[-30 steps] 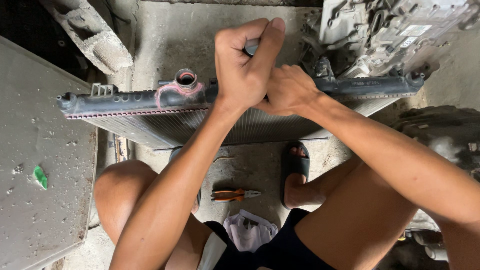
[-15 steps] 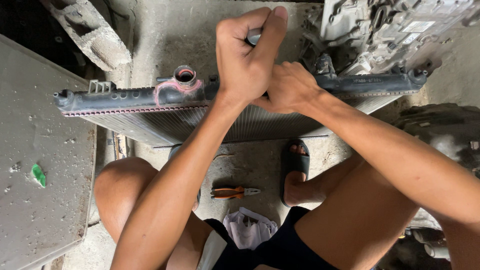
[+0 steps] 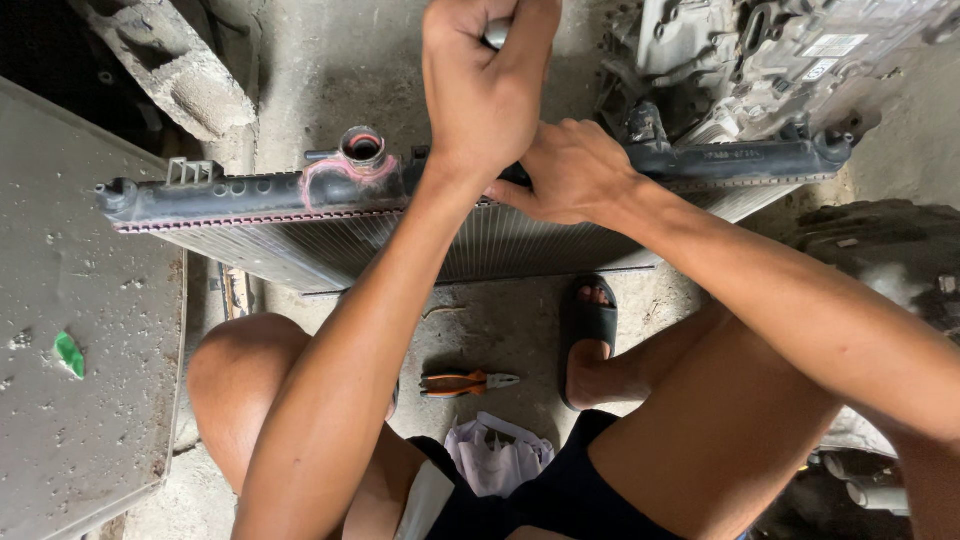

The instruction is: The person uses a screwdriver to pry along the seam of a car radiator's top tank, then uses pliers to pull the tank away from the core. The person lifts the radiator to inspect the separation.

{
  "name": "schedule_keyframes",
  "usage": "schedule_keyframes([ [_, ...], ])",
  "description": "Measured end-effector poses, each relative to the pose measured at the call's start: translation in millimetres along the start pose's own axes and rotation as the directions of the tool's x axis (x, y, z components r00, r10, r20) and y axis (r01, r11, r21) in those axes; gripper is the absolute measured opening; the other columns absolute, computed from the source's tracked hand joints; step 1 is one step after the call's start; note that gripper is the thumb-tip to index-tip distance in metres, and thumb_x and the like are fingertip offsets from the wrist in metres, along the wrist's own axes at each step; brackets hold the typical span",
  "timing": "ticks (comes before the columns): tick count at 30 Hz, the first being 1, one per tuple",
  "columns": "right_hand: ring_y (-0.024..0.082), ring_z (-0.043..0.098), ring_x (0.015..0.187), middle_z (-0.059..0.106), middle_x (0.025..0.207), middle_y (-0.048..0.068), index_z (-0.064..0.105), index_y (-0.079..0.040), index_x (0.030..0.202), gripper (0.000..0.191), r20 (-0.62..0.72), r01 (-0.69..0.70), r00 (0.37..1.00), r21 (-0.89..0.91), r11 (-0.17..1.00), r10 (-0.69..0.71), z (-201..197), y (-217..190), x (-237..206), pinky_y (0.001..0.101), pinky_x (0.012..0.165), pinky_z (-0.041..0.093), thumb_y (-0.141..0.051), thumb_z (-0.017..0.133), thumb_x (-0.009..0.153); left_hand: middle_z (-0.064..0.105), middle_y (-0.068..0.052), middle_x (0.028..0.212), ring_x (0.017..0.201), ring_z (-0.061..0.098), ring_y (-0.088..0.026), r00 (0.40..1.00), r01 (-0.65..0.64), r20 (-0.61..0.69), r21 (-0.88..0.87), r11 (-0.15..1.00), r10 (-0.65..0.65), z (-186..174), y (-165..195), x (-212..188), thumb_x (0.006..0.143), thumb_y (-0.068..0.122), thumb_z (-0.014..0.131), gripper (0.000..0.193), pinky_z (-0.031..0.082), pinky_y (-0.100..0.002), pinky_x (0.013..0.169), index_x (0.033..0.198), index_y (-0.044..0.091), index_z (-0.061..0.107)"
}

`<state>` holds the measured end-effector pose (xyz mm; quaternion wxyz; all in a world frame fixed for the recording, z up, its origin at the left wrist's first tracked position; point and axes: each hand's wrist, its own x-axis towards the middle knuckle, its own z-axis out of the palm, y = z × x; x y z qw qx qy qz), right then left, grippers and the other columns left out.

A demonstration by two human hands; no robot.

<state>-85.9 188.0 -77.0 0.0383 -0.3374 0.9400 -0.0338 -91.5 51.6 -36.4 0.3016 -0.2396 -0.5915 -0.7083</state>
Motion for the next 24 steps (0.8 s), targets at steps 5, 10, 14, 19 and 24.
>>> schedule_keyframes([
  [5,0.042,0.071,0.07,0.069,0.093,0.024,0.068,0.001,0.112,0.073,0.019,-0.012,1.0,-0.022,1.0,0.012,1,-1,0,0.0522,0.06,0.057,-0.069,0.052,0.095,0.049,0.002,0.06,0.052,0.041,-0.005,0.998,0.017,-0.057,-0.028,0.999,-0.019,4,-15,3,0.103,0.002,0.066,0.032,0.027,-0.027,0.05,0.073,-0.001,0.054],
  [10,0.041,0.071,0.069,0.069,0.091,0.025,0.066,0.001,0.122,0.078,0.068,-0.048,0.996,-0.054,0.997,0.052,1,-1,1,0.0502,0.059,0.058,-0.071,0.045,0.098,0.05,0.003,0.06,0.054,0.041,-0.005,0.996,0.022,-0.084,0.09,0.996,-0.015,4,-22,6,0.099,0.006,0.067,0.026,0.028,-0.03,0.051,0.075,-0.001,0.059],
  [14,0.04,0.071,0.064,0.07,0.095,0.026,0.066,0.002,0.121,0.079,0.033,-0.016,0.999,-0.019,1.0,0.017,2,-2,2,0.0502,0.057,0.057,-0.07,0.045,0.098,0.046,0.0,0.056,0.052,0.04,-0.006,0.997,0.034,-0.076,0.155,0.987,-0.023,3,-26,7,0.099,0.006,0.065,0.027,0.027,-0.031,0.049,0.074,-0.002,0.057],
  [19,0.04,0.071,0.062,0.07,0.094,0.026,0.067,0.004,0.121,0.081,0.028,-0.022,0.999,-0.012,1.0,0.022,1,-3,1,0.0499,0.057,0.057,-0.071,0.043,0.098,0.042,0.0,0.05,0.046,0.038,-0.007,0.997,0.051,-0.062,0.204,0.978,-0.039,2,-33,9,0.094,0.002,0.061,0.029,0.025,-0.032,0.046,0.067,-0.001,0.053],
  [24,0.038,0.07,0.061,0.069,0.088,0.025,0.066,0.004,0.124,0.084,0.058,-0.044,0.997,-0.041,0.998,0.047,1,-4,2,0.0483,0.054,0.058,-0.072,0.041,0.098,0.042,-0.001,0.049,0.045,0.036,-0.009,0.999,0.004,-0.034,0.197,0.98,0.003,0,-39,10,0.091,-0.001,0.057,0.026,0.025,-0.032,0.046,0.066,0.0,0.051],
])
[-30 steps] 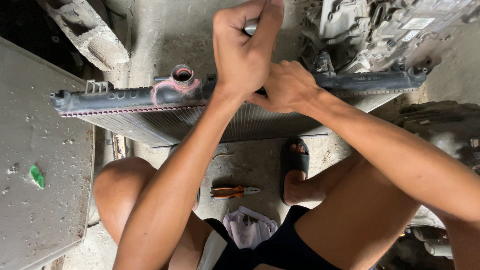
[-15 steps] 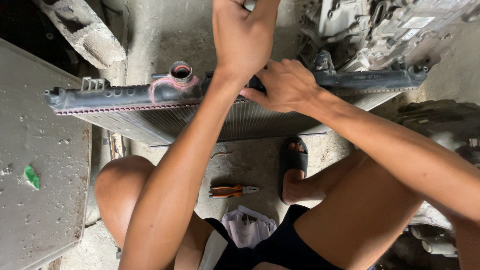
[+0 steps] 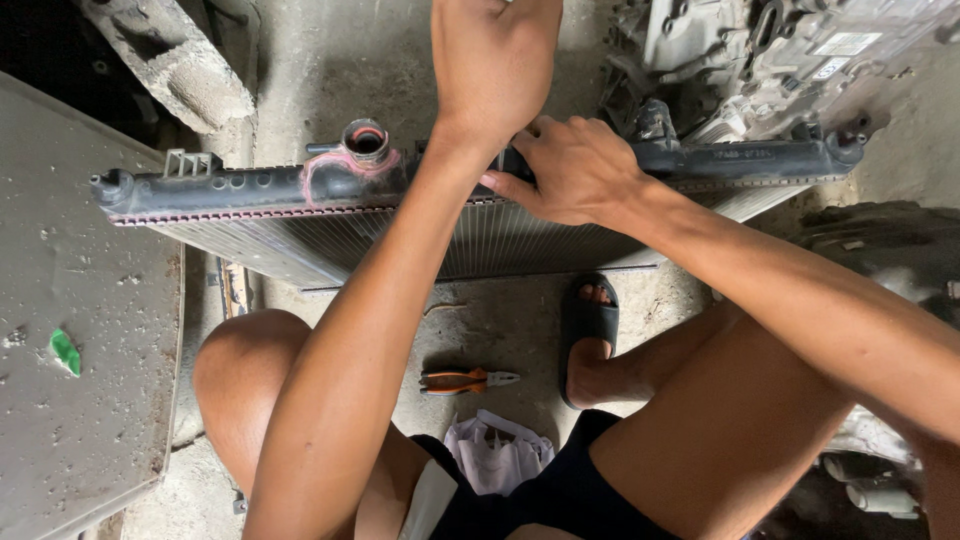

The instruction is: The person uses a screwdriver to pry along the seam of a car radiator's top tank, then uses pliers to pull the tank away from the core. The person lifts the radiator to inspect the separation.

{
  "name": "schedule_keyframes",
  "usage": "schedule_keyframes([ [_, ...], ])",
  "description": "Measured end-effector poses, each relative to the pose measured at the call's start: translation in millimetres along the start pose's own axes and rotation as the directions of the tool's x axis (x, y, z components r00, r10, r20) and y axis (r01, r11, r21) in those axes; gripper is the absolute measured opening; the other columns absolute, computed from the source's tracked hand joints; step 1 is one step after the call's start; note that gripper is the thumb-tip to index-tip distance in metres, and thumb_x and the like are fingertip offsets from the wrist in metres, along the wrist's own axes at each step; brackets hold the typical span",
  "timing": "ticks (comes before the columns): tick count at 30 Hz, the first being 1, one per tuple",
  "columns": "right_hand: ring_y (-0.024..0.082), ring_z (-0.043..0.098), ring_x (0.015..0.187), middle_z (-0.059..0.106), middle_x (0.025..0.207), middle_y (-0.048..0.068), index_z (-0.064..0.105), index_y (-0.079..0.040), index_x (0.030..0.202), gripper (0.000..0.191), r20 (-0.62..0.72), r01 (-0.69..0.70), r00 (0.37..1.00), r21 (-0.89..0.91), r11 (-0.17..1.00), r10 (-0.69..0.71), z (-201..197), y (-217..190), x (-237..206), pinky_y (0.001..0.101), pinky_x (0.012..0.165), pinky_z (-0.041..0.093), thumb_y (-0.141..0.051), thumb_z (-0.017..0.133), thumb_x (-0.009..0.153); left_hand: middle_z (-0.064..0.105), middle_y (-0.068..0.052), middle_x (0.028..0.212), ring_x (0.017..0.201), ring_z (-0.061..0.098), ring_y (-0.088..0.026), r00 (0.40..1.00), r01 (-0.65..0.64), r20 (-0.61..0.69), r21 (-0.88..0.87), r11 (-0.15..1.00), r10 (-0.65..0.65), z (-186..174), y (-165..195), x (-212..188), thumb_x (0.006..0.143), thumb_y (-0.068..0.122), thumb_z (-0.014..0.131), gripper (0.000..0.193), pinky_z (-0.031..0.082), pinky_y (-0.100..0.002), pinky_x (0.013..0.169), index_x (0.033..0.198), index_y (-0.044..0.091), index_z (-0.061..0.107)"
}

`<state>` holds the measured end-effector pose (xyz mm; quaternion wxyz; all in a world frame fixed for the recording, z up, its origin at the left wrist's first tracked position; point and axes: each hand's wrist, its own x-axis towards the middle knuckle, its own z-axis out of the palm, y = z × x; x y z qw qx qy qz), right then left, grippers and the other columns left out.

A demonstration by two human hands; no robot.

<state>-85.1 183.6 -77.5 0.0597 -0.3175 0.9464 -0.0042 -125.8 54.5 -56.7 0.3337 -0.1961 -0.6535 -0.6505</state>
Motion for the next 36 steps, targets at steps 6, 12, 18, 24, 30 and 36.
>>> schedule_keyframes([
  [6,0.038,0.07,0.063,0.069,0.085,0.024,0.066,0.004,0.124,0.082,-0.047,0.015,0.999,0.001,1.0,-0.015,2,2,0,0.0479,0.055,0.057,-0.07,0.041,0.1,0.041,-0.002,0.049,0.046,0.034,-0.01,0.999,0.042,0.002,0.0,0.999,-0.042,1,-10,3,0.09,0.0,0.059,0.025,0.024,-0.033,0.046,0.066,0.0,0.05],
  [12,0.041,0.07,0.066,0.069,0.086,0.024,0.067,0.001,0.125,0.077,-0.061,0.014,0.998,-0.008,1.0,-0.014,4,3,-1,0.0505,0.059,0.057,-0.068,0.043,0.1,0.049,-0.002,0.049,0.044,0.043,-0.01,1.0,0.018,0.019,0.036,0.999,-0.019,3,-18,4,0.094,0.009,0.062,0.028,0.033,-0.032,0.044,0.067,0.001,0.056],
  [18,0.041,0.071,0.068,0.069,0.088,0.025,0.069,-0.001,0.123,0.076,-0.044,0.001,0.999,-0.016,1.0,-0.001,4,2,-1,0.0514,0.063,0.058,-0.068,0.042,0.101,0.053,-0.001,0.048,0.042,0.05,-0.011,1.0,0.024,0.013,0.092,0.995,-0.025,6,-25,6,0.097,0.015,0.063,0.033,0.038,-0.031,0.043,0.066,0.002,0.061],
  [24,0.041,0.071,0.07,0.069,0.091,0.026,0.069,0.0,0.123,0.077,-0.027,-0.005,1.0,-0.027,1.0,0.004,5,4,1,0.0509,0.065,0.058,-0.068,0.041,0.101,0.059,-0.001,0.049,0.041,0.056,-0.011,0.998,0.042,0.031,0.137,0.99,-0.047,6,-36,6,0.096,0.014,0.061,0.032,0.042,-0.029,0.042,0.066,0.004,0.064],
  [30,0.04,0.071,0.069,0.069,0.09,0.025,0.068,0.001,0.124,0.076,-0.043,0.001,0.999,-0.023,1.0,-0.002,4,3,1,0.0509,0.063,0.058,-0.066,0.042,0.102,0.059,0.0,0.049,0.04,0.056,-0.01,0.999,-0.005,0.05,0.176,0.984,-0.004,8,-50,7,0.094,0.01,0.06,0.03,0.042,-0.029,0.041,0.064,0.005,0.064],
  [36,0.04,0.07,0.068,0.069,0.088,0.024,0.068,0.0,0.125,0.074,-0.026,-0.011,1.0,-0.015,1.0,0.011,4,4,1,0.0509,0.063,0.057,-0.065,0.043,0.102,0.055,0.0,0.046,0.038,0.051,-0.011,0.992,-0.064,0.122,0.337,0.939,0.024,10,-64,7,0.091,0.007,0.06,0.029,0.04,-0.03,0.04,0.061,0.007,0.061],
])
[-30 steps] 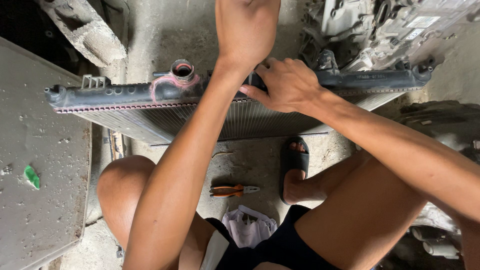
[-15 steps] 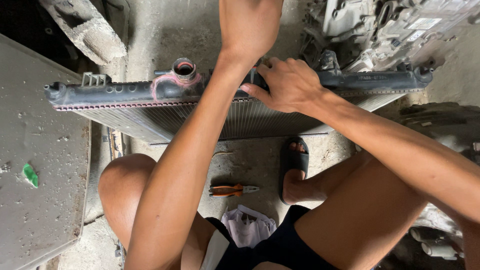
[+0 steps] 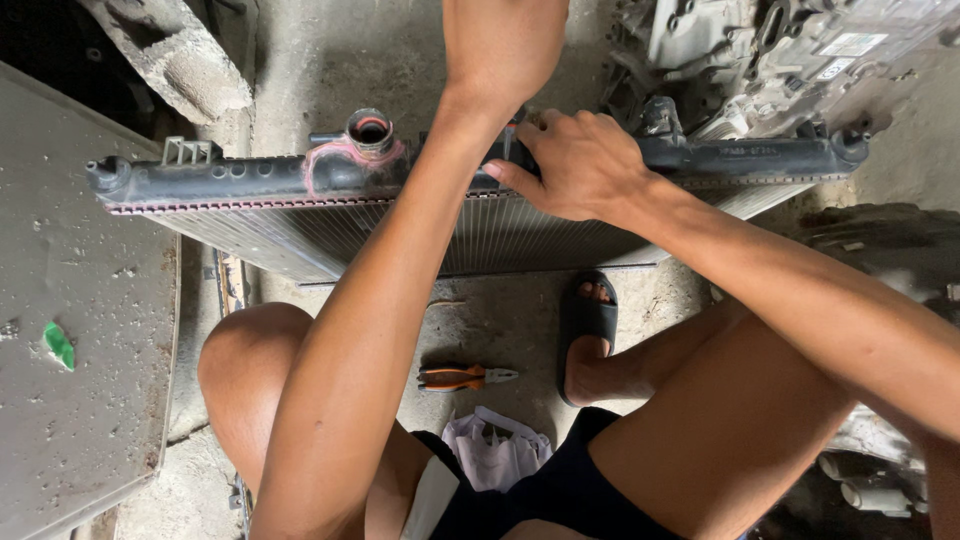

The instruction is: The person uses a screwdriver to pry along the seam of a car radiator's top tank, then uses pliers to pull the tank away from the core. The person lifts the radiator to inspect the separation.

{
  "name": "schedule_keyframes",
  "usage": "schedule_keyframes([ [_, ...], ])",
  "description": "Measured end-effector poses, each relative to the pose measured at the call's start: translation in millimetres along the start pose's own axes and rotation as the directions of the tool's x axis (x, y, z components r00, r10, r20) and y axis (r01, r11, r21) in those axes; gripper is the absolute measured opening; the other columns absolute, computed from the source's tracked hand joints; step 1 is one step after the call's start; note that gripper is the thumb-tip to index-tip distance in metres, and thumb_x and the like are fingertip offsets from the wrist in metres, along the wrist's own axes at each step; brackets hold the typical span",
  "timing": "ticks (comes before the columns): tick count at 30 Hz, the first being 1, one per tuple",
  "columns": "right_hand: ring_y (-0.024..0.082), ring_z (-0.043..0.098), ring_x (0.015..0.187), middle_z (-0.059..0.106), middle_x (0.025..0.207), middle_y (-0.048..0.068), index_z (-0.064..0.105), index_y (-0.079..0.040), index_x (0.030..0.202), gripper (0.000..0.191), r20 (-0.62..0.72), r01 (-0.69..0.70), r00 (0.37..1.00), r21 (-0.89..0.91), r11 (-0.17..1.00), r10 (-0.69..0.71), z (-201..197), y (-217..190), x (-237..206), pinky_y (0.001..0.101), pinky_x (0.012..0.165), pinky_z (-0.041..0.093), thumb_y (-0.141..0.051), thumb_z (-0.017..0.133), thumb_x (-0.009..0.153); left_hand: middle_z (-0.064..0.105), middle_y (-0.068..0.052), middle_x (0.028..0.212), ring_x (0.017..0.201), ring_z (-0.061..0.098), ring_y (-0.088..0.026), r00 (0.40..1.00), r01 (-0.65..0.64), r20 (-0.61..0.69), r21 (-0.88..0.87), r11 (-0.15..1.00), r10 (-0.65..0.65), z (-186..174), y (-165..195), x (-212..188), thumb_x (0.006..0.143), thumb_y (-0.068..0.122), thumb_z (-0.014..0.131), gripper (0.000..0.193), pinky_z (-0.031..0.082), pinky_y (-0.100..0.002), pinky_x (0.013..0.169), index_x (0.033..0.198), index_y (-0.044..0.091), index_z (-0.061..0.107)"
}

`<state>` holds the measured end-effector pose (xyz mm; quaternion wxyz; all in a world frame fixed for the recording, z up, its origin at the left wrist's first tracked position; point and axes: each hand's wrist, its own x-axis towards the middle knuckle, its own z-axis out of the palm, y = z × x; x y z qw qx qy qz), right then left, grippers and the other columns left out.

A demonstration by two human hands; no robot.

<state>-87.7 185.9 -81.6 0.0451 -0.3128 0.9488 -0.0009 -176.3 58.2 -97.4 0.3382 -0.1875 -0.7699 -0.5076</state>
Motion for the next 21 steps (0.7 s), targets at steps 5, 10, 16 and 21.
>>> schedule_keyframes([
  [5,0.041,0.07,0.071,0.07,0.088,0.023,0.069,0.001,0.119,0.072,-0.058,0.015,0.998,-0.01,1.0,-0.015,2,6,6,0.0525,0.067,0.057,-0.064,0.044,0.102,0.058,-0.001,0.047,0.039,0.054,-0.012,0.995,0.038,-0.087,-0.171,0.985,-0.053,-2,8,3,0.091,0.008,0.063,0.027,0.041,-0.03,0.041,0.064,0.004,0.062],
  [10,0.045,0.069,0.08,0.07,0.094,0.025,0.069,0.001,0.114,0.073,-0.086,0.034,0.996,0.016,0.999,-0.032,-5,8,8,0.0543,0.069,0.056,-0.067,0.045,0.101,0.05,-0.004,0.053,0.047,0.047,-0.014,0.993,0.072,-0.055,-0.402,0.913,-0.103,-26,43,8,0.098,0.006,0.066,0.03,0.035,-0.031,0.045,0.07,0.0,0.059],
  [16,0.043,0.069,0.094,0.07,0.099,0.023,0.069,-0.004,0.114,0.07,0.069,-0.052,0.996,0.024,0.998,0.05,-16,2,8,0.0565,0.081,0.054,-0.066,0.039,0.101,0.053,-0.001,0.051,0.039,0.051,-0.012,0.952,0.267,0.059,-0.643,0.718,-0.301,-75,93,15,0.101,0.006,0.062,0.038,0.035,-0.029,0.036,0.064,0.005,0.057],
  [21,0.043,0.068,0.093,0.07,0.1,0.021,0.069,-0.006,0.113,0.068,0.027,-0.067,0.998,0.111,0.992,0.064,-19,2,7,0.0558,0.082,0.054,-0.063,0.034,0.104,0.055,0.0,0.058,0.047,0.052,-0.011,0.949,0.316,0.128,-0.365,0.876,-0.289,-158,118,24,0.105,0.006,0.057,0.033,0.04,-0.028,0.044,0.072,0.005,0.06],
])
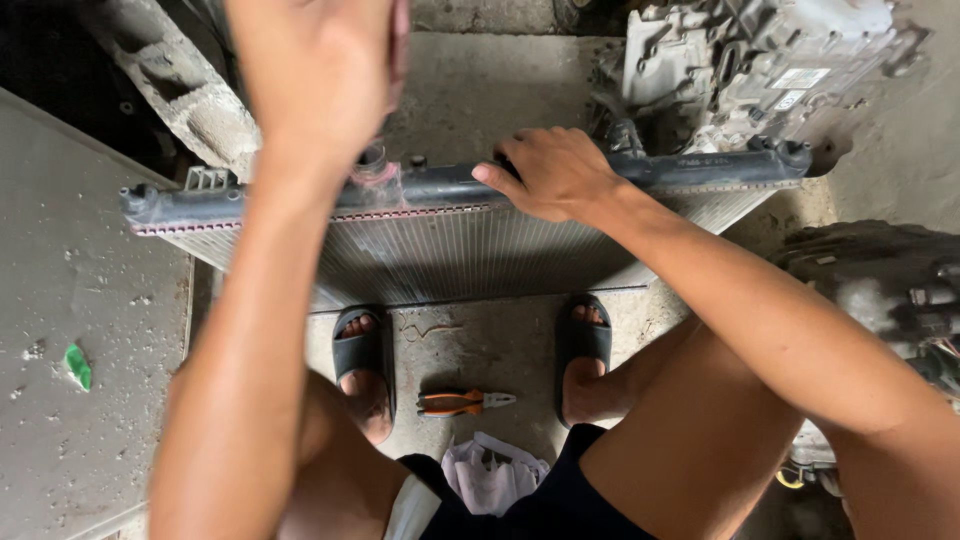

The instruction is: The person uses a screwdriver to pry along the seam of a car radiator's top tank, then uses pliers to pull the tank away from the core. The person lifts the radiator to inspect the separation.

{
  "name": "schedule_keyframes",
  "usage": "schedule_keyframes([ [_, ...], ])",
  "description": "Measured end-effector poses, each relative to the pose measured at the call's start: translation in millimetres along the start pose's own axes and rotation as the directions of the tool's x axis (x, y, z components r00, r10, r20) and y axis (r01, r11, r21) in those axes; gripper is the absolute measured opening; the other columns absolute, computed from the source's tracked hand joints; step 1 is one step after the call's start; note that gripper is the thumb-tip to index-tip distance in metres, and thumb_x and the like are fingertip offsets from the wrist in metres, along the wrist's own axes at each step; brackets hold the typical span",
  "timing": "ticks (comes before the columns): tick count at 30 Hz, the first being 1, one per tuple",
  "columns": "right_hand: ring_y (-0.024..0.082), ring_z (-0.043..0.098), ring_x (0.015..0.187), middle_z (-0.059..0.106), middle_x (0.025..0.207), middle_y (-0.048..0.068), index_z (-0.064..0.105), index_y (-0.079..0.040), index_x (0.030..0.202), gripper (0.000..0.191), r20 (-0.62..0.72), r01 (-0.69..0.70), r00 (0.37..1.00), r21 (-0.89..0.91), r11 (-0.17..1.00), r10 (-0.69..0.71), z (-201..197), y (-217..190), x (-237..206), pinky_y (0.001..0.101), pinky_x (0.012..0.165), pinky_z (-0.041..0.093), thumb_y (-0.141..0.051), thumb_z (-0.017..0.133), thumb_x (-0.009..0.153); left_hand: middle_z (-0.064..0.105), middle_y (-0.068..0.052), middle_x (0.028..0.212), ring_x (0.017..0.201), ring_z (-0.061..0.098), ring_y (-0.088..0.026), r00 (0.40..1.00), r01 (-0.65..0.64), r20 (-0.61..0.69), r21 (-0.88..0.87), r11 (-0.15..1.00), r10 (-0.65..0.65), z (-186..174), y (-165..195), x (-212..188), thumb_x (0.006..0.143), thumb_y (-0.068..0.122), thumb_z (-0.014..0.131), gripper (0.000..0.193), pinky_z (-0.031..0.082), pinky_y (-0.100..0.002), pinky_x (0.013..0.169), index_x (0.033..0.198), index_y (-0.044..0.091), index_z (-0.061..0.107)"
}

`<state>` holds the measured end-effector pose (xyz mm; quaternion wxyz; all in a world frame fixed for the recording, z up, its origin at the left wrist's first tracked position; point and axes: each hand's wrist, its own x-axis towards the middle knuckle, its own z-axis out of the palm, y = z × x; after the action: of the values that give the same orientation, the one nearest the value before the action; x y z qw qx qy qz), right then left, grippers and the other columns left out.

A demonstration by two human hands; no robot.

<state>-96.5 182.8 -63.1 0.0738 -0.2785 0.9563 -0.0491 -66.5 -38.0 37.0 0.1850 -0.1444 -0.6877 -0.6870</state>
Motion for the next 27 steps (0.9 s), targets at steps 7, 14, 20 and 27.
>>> schedule_keyframes([
  [7,0.038,0.071,0.093,0.074,0.091,0.02,0.069,-0.005,0.112,0.068,0.061,-0.152,0.987,0.073,0.986,0.147,-19,14,-7,0.0519,0.09,0.054,-0.058,0.028,0.107,0.078,-0.014,0.082,0.085,0.072,-0.03,0.871,-0.016,0.202,0.923,0.384,-0.449,-28,9,-10,0.097,0.051,0.067,0.043,0.05,-0.043,0.092,0.108,0.011,0.077],
  [14,0.044,0.067,0.1,0.071,0.098,0.026,0.07,-0.002,0.115,0.072,-0.074,-0.232,0.966,0.176,0.956,0.248,-28,55,-23,0.0526,0.098,0.051,-0.06,0.027,0.109,0.078,-0.022,0.103,0.111,0.071,-0.035,0.672,0.152,0.027,0.973,0.174,-0.74,-46,-23,-9,0.092,0.072,0.056,0.073,0.048,-0.046,0.107,0.146,0.022,0.059],
  [20,0.043,0.064,0.11,0.069,0.106,0.031,0.062,-0.002,0.133,0.081,-0.109,-0.439,0.87,0.273,0.856,0.481,-40,93,-31,0.0529,0.104,0.044,-0.068,0.025,0.102,0.075,-0.021,0.112,0.113,0.068,-0.04,0.728,0.107,0.09,0.964,0.243,-0.68,-59,-51,-1,0.094,0.061,0.056,0.059,0.049,-0.048,0.104,0.146,0.033,0.06],
  [27,0.048,0.058,0.122,0.065,0.121,0.033,0.065,0.003,0.125,0.086,-0.237,-0.583,0.676,0.407,0.703,0.698,-47,166,-71,0.0508,0.108,0.043,-0.07,0.026,0.103,0.077,-0.023,0.109,0.118,0.068,-0.041,0.711,0.158,0.007,0.973,0.17,-0.703,-76,-72,4,0.096,0.056,0.061,0.055,0.049,-0.049,0.108,0.146,0.033,0.063],
])
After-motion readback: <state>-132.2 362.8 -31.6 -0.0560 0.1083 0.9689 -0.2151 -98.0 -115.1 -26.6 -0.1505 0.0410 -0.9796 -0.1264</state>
